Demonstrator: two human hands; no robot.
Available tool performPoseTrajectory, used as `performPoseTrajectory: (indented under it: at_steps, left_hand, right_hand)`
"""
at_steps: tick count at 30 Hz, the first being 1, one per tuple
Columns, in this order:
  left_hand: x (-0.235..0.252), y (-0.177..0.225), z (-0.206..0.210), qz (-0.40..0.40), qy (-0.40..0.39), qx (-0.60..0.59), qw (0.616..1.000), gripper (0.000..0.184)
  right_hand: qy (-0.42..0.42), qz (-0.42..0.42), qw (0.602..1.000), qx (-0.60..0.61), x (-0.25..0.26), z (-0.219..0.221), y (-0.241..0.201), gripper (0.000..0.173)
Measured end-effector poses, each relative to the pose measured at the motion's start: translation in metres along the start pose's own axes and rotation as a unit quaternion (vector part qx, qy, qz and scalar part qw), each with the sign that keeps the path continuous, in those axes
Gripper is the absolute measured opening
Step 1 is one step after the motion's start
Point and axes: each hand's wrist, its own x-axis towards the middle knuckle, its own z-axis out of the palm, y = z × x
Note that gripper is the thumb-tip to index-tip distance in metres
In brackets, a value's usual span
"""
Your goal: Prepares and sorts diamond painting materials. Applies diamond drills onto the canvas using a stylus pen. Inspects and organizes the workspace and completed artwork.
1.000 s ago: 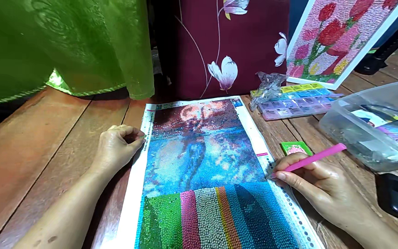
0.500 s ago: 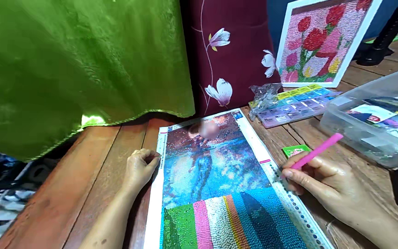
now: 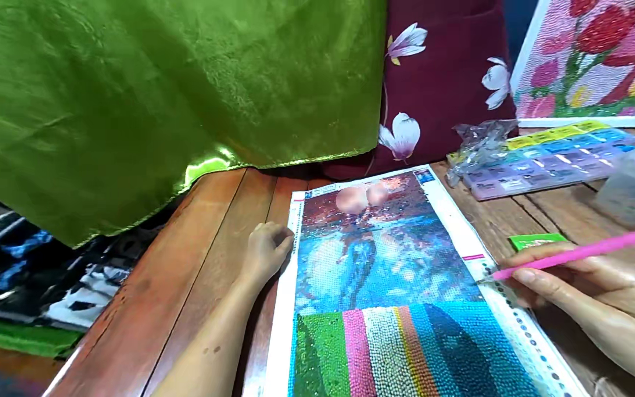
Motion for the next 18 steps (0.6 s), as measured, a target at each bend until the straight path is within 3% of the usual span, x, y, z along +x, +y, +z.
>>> performPoseTrajectory:
  at_steps: [10,18]
  left_hand:
    - [0.000,0.000,0.004,0.008,0.013,-0.002,1.000,0.004]
    - [0.001,0.002,0.003,0.000,0.013,0.002,1.000,0.005]
  right_hand:
    - [-0.027,0.045,0.999,0.006,0.000,-0.003,-0.010,0.015]
    - [-0.002,0.072,0.997,0.020,0.002,0.000,-0.023,0.015]
